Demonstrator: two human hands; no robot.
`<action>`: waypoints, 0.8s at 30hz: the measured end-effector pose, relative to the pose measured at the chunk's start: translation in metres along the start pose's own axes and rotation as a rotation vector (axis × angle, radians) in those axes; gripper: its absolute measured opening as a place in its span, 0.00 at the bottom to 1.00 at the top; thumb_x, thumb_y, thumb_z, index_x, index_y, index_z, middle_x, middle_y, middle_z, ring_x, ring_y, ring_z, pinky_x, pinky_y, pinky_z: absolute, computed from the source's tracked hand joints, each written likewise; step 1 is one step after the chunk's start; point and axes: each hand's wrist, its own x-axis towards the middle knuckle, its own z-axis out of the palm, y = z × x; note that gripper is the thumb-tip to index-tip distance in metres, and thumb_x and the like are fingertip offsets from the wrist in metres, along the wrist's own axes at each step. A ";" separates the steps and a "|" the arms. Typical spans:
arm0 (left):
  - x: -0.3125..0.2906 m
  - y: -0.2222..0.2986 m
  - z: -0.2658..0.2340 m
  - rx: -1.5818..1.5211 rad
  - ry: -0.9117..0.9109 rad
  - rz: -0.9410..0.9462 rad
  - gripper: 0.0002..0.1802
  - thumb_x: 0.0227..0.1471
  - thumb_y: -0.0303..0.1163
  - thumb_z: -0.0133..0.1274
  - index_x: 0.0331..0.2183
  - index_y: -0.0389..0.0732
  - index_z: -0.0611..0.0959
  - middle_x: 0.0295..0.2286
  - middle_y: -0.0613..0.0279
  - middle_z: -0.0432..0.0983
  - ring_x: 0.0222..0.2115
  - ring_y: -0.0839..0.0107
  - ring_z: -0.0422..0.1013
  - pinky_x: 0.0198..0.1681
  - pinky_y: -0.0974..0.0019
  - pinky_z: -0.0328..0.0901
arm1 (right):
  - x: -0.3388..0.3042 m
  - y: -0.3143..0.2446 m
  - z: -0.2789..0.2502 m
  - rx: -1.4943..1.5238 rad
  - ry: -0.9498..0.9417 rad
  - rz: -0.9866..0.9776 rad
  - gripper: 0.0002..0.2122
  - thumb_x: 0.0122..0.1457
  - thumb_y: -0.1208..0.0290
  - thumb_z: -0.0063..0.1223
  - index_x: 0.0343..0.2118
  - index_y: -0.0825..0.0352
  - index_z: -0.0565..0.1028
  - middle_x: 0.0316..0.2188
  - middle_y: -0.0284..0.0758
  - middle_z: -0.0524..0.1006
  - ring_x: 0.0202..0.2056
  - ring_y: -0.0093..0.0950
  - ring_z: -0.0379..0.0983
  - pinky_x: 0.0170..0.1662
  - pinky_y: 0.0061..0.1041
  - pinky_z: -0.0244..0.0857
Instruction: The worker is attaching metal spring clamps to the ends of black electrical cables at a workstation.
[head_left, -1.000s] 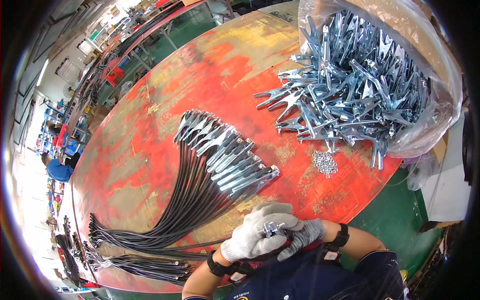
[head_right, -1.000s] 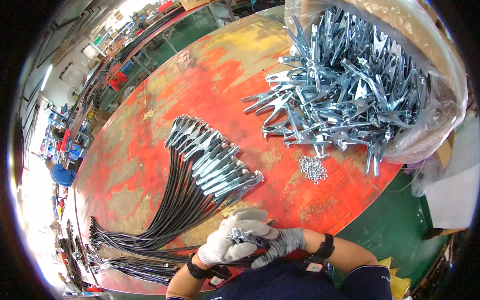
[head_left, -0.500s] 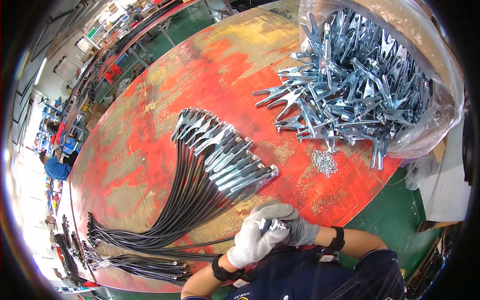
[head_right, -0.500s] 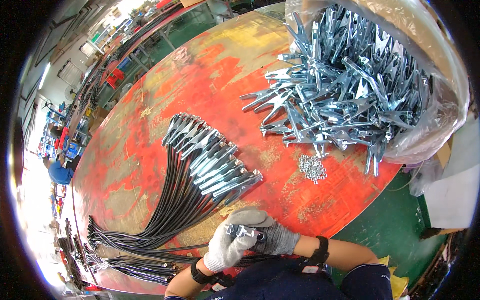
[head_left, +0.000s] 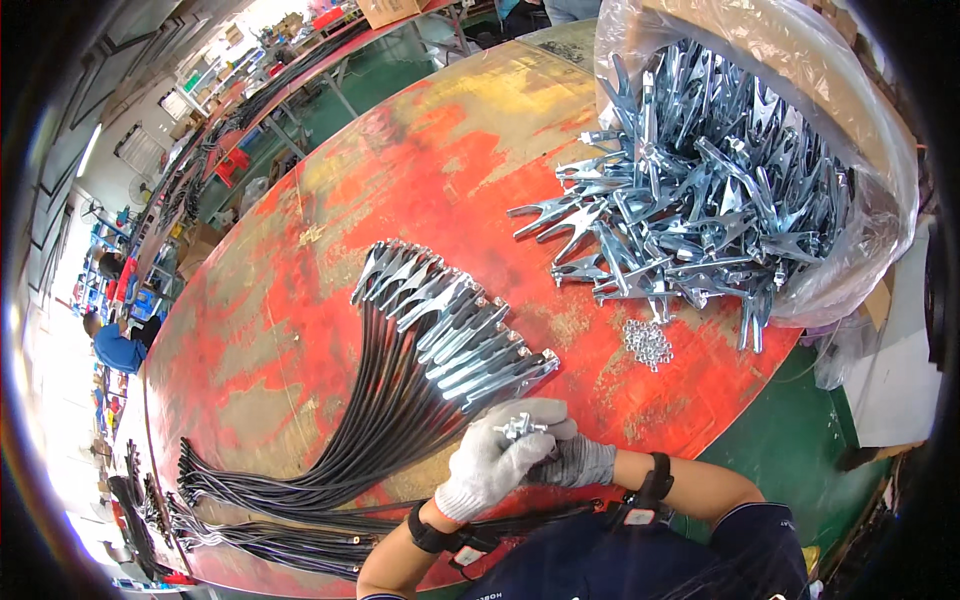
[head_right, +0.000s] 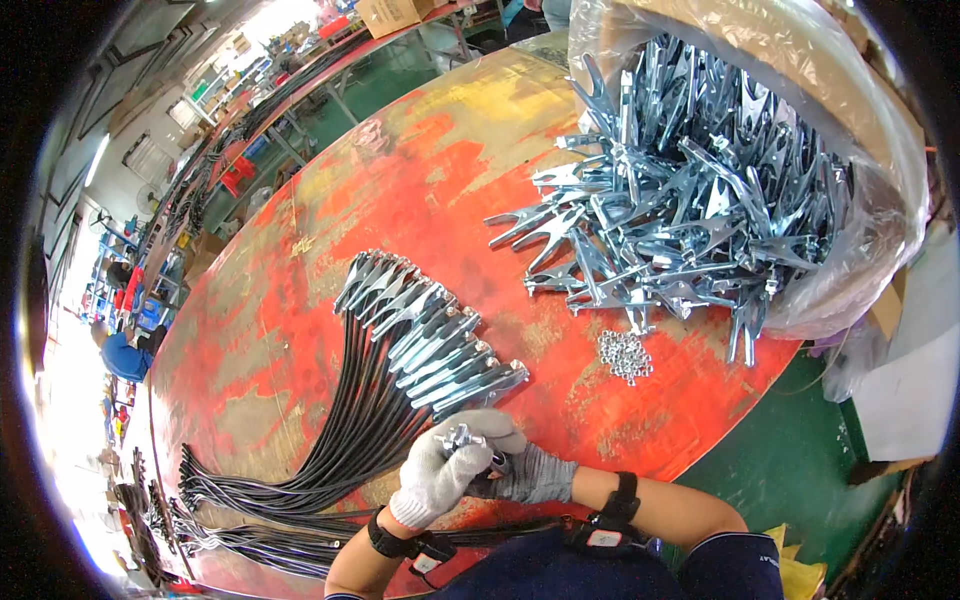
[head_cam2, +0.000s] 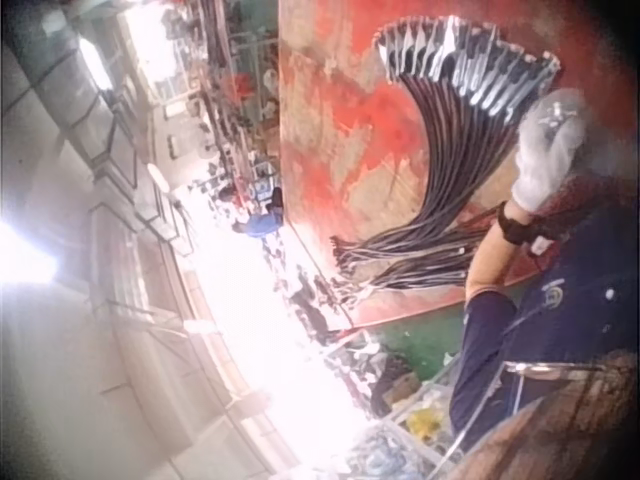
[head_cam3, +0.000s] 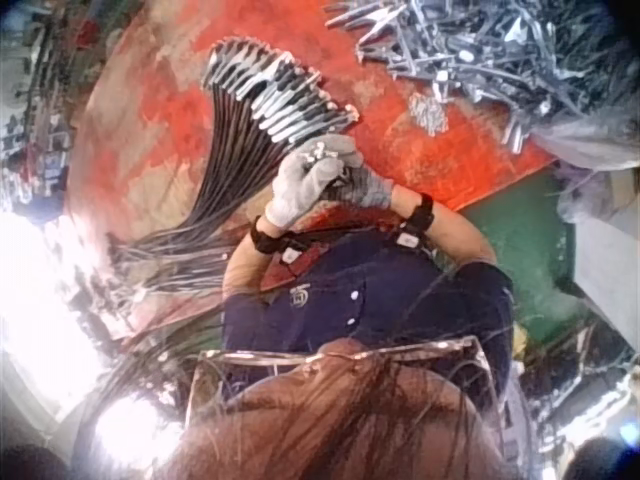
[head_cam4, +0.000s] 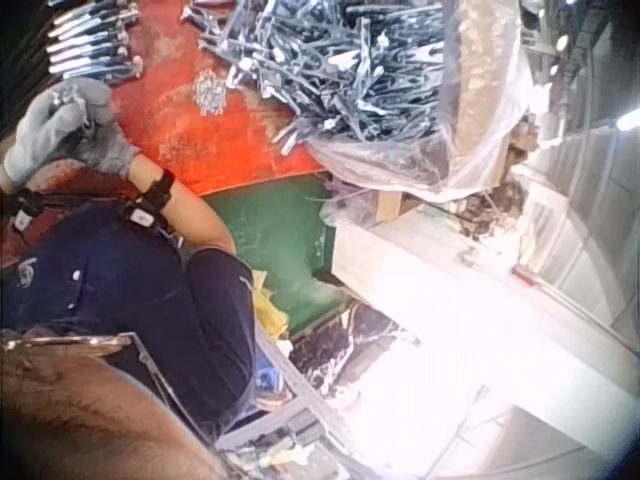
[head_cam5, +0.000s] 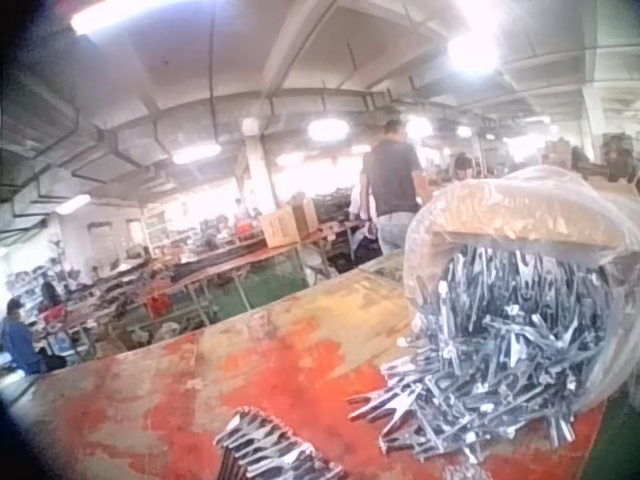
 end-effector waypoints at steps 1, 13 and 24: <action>0.001 -0.004 -0.005 0.042 -0.061 0.064 0.17 0.54 0.30 0.56 0.45 0.33 0.78 0.37 0.54 0.81 0.41 0.66 0.76 0.47 0.63 0.69 | -0.001 -0.004 -0.001 0.089 -0.043 0.035 0.27 0.56 0.69 0.61 0.58 0.63 0.64 0.55 0.35 0.69 0.56 0.28 0.65 0.60 0.30 0.59; 0.003 -0.001 -0.017 0.367 -0.261 0.343 0.31 0.46 0.50 0.63 0.43 0.35 0.80 0.38 0.55 0.80 0.44 0.58 0.71 0.52 0.52 0.62 | -0.015 0.006 0.009 -0.311 -0.016 -0.109 0.28 0.57 0.58 0.60 0.58 0.60 0.66 0.58 0.36 0.67 0.60 0.34 0.60 0.65 0.34 0.51; 0.008 0.012 -0.015 0.446 -0.396 0.511 0.25 0.43 0.43 0.64 0.42 0.41 0.81 0.35 0.63 0.80 0.41 0.55 0.72 0.47 0.56 0.66 | -0.018 0.006 -0.001 -0.382 -0.272 -0.148 0.23 0.61 0.57 0.51 0.59 0.57 0.66 0.58 0.36 0.66 0.62 0.33 0.58 0.65 0.37 0.52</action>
